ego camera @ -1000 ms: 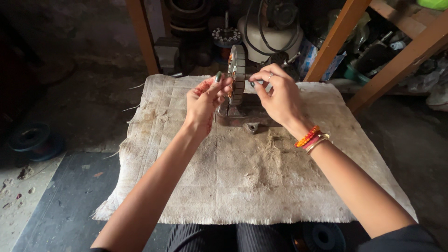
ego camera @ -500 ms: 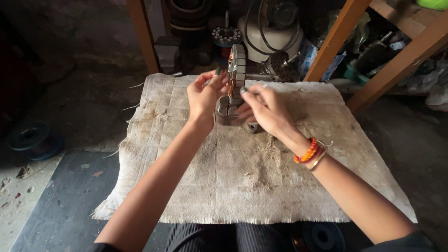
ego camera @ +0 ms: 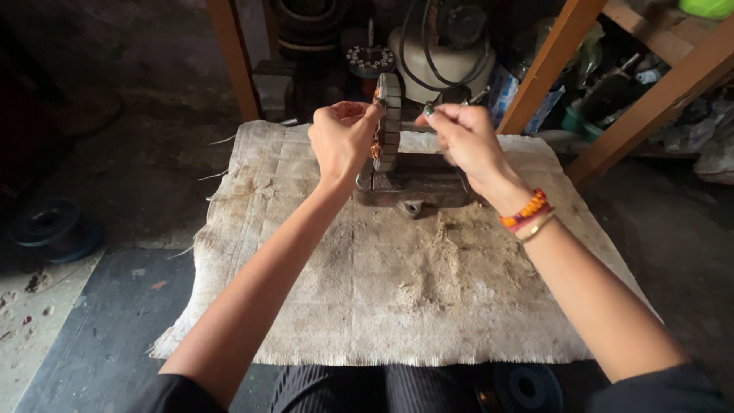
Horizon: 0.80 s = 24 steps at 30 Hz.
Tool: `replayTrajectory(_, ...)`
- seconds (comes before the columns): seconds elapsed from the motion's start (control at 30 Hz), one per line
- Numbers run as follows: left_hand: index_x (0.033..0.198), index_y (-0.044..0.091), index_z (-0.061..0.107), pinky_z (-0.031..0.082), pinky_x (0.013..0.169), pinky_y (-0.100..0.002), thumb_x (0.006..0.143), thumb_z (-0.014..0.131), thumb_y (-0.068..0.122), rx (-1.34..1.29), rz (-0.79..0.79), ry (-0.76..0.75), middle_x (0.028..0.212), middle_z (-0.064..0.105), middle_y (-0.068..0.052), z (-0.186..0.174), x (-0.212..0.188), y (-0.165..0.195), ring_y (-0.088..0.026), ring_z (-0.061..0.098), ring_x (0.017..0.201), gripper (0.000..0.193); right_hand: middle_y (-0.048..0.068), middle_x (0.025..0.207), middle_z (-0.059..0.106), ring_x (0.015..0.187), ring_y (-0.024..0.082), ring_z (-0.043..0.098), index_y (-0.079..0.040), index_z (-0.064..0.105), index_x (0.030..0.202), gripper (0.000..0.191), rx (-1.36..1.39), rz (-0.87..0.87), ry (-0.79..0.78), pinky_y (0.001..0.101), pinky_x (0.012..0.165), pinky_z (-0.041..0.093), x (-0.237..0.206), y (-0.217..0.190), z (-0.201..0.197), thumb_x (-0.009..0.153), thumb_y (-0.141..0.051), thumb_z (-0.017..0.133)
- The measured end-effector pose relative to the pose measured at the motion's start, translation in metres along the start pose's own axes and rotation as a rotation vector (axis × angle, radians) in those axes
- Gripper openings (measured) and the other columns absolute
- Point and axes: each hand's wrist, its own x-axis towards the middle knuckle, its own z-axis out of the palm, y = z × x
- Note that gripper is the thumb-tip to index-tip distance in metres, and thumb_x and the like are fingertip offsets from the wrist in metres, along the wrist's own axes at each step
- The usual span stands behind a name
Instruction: The person sits at a workbench where a circular rotor with copper windings is clamped in a vise. The person threads and winds thin wire around the rotor's slots, pressing and adjusting the wire into place with both hands and rotating the rotor to work around it.
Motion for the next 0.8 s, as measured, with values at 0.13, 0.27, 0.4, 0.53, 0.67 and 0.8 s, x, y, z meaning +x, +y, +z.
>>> replayTrajectory(0.13, 0.092, 0.005, 0.082, 0.06, 0.076, -0.029, 0.078, 0.077, 0.027, 0.048, 0.039, -0.035, 0.085, 0.081, -0.01, -0.002, 0.001, -0.006, -0.017, 0.079, 0.076, 0.027, -0.01, 0.064, 0.057, 0.052, -0.002, 0.035, -0.002, 0.075, 0.111, 0.017, -0.236, -0.247, 0.117, 0.0204, 0.046, 0.025, 0.016, 0.022, -0.001, 0.102, -0.007, 0.061)
replayTrajectory(0.27, 0.103, 0.007, 0.079, 0.062, 0.077, -0.027, 0.081, 0.072, 0.014, 0.03, 0.077, -0.111, 0.094, 0.08, -0.01, -0.005, 0.0, -0.018, -0.017, 0.08, 0.082, 0.024, -0.008, 0.061, 0.057, 0.05, -0.001, 0.034, -0.004, 0.074, 0.112, 0.019, -0.282, -0.256, 0.132, 0.0217, 0.044, 0.022, 0.016, 0.04, -0.005, 0.1, -0.002, 0.06)
replayTrajectory(0.4, 0.114, 0.001, 0.074, 0.063, 0.087, -0.028, 0.085, 0.063, 0.002, -0.044, 0.289, -0.201, 0.105, 0.079, -0.012, -0.009, -0.006, -0.037, -0.018, 0.079, 0.098, 0.031, -0.004, 0.059, 0.061, 0.044, 0.001, 0.037, -0.005, 0.074, 0.111, 0.021, -0.423, -0.277, 0.157, 0.0231, 0.041, 0.022, 0.01, 0.051, -0.007, 0.1, 0.0, 0.057)
replayTrajectory(0.53, 0.119, -0.001, 0.072, 0.063, 0.092, -0.031, 0.084, 0.061, 0.001, -0.124, 0.325, -0.274, 0.113, 0.078, -0.014, -0.011, -0.006, -0.045, -0.02, 0.077, 0.106, 0.036, -0.001, 0.055, 0.061, 0.039, 0.004, 0.037, -0.009, 0.075, 0.109, 0.02, -0.522, -0.209, 0.139, 0.0245, 0.038, 0.022, -0.005, 0.064, -0.002, 0.099, -0.003, 0.059)
replayTrajectory(0.67, 0.116, -0.001, 0.074, 0.063, 0.089, -0.032, 0.082, 0.062, 0.003, -0.181, 0.195, -0.25, 0.11, 0.08, -0.014, -0.021, -0.009, -0.045, -0.021, 0.079, 0.096, 0.036, -0.001, 0.057, 0.064, 0.04, 0.005, 0.039, -0.009, 0.077, 0.11, 0.022, -0.564, -0.269, 0.109, 0.0245, 0.038, 0.021, -0.03, 0.075, 0.002, 0.098, -0.002, 0.06)
replayTrajectory(0.8, 0.116, 0.006, 0.075, 0.064, 0.081, -0.031, 0.084, 0.062, 0.004, -0.057, 0.321, -0.167, 0.109, 0.079, -0.011, -0.029, -0.021, -0.037, -0.02, 0.078, 0.094, 0.034, 0.0, 0.053, 0.063, 0.04, 0.005, 0.047, -0.01, 0.078, 0.112, 0.023, -0.667, -0.341, 0.1, 0.0259, 0.038, 0.027, -0.061, 0.073, 0.003, 0.097, -0.004, 0.061)
